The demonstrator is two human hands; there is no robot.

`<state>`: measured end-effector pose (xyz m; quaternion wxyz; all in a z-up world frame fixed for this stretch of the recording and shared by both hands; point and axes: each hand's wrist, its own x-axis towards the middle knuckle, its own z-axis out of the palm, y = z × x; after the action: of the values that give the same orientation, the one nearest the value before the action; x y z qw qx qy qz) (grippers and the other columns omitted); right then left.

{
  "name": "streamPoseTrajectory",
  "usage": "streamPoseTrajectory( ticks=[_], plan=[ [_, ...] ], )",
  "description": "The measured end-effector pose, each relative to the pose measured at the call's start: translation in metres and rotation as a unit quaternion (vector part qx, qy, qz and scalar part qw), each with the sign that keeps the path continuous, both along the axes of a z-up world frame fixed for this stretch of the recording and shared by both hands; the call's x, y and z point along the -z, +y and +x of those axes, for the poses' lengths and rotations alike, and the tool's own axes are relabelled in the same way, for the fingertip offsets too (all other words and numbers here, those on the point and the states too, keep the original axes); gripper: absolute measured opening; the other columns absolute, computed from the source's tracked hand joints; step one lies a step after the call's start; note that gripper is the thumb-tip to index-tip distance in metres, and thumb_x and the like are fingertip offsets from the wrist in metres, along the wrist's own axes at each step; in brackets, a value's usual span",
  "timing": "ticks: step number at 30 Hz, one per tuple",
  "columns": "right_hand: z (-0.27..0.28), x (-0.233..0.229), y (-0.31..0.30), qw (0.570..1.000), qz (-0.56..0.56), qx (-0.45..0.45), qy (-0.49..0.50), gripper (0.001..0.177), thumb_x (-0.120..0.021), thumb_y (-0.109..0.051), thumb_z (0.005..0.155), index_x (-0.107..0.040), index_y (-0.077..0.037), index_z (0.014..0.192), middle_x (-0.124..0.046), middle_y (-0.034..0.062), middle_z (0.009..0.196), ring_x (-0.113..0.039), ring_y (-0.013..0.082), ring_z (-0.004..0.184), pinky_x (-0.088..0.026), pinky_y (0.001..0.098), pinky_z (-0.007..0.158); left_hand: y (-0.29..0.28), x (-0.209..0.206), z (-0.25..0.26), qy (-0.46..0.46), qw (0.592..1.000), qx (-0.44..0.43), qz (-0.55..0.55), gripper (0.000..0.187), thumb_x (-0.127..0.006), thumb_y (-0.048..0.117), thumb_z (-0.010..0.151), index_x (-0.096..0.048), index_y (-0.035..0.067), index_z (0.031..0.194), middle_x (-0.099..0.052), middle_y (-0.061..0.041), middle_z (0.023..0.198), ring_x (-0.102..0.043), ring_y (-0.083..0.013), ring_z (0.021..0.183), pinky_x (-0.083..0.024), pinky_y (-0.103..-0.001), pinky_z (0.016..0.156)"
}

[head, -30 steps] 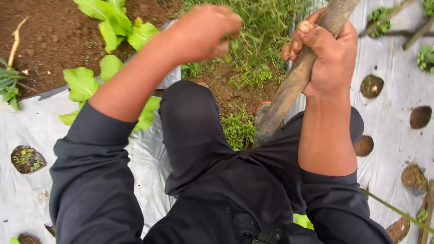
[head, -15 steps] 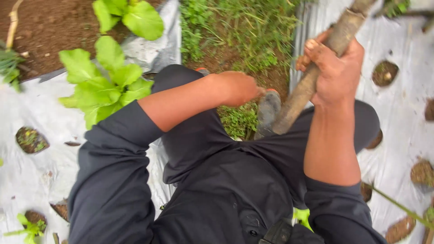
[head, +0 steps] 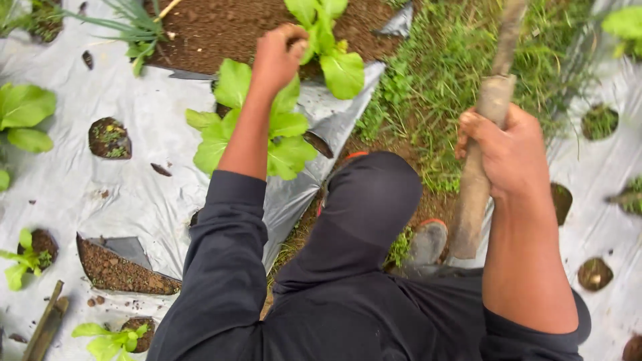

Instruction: The person sits on the ground in a garden and removes weeds from around young leafy green plants. They use a curved hand hoe to loosen the soil and pull weeds by hand, discarding them to the side.

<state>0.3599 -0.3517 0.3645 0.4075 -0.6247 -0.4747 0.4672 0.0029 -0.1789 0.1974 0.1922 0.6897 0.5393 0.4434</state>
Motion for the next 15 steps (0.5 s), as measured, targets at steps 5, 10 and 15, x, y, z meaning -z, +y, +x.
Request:
streamPoseTrajectory(
  ticks=[5,10,15],
  plan=[
    [-0.096,0.008,0.085,0.989,-0.066,-0.084,-0.104,0.010,-0.064,-0.012,0.095,-0.064,-0.004,0.101,-0.062,0.0060,0.078,-0.057,0.0159,0.060,-0.047,0.0299,0.050,0.043,0.051,-0.064,-0.057,0.975,-0.155,-0.149,0.013,-0.068,0.009,0.088,-0.076,0.010,0.097,-0.076,-0.003,0.088,-0.066,-0.0147,0.069,-0.056,-0.034,0.065],
    [-0.199,0.021,0.129,0.958,-0.194,-0.133,-0.167,0.029,-0.062,-0.014,0.092,-0.063,-0.001,0.117,-0.067,0.0145,0.096,-0.070,0.0267,0.080,-0.063,0.0397,0.071,0.066,0.064,-0.079,-0.035,0.947,-0.176,-0.265,0.013,-0.069,0.009,0.090,-0.078,0.015,0.097,-0.078,-0.005,0.093,-0.068,-0.0163,0.071,-0.057,-0.038,0.070],
    [-0.224,0.109,0.159,0.950,-0.167,-0.171,-0.201,0.027,-0.067,-0.018,0.083,-0.071,0.005,0.095,-0.067,0.0161,0.082,-0.061,0.0264,0.068,-0.053,0.0391,0.061,0.084,0.074,-0.092,0.023,0.945,-0.145,-0.294,0.019,-0.066,0.004,0.092,-0.078,0.012,0.103,-0.078,-0.009,0.095,-0.071,-0.0203,0.077,-0.058,-0.039,0.075]
  ],
)
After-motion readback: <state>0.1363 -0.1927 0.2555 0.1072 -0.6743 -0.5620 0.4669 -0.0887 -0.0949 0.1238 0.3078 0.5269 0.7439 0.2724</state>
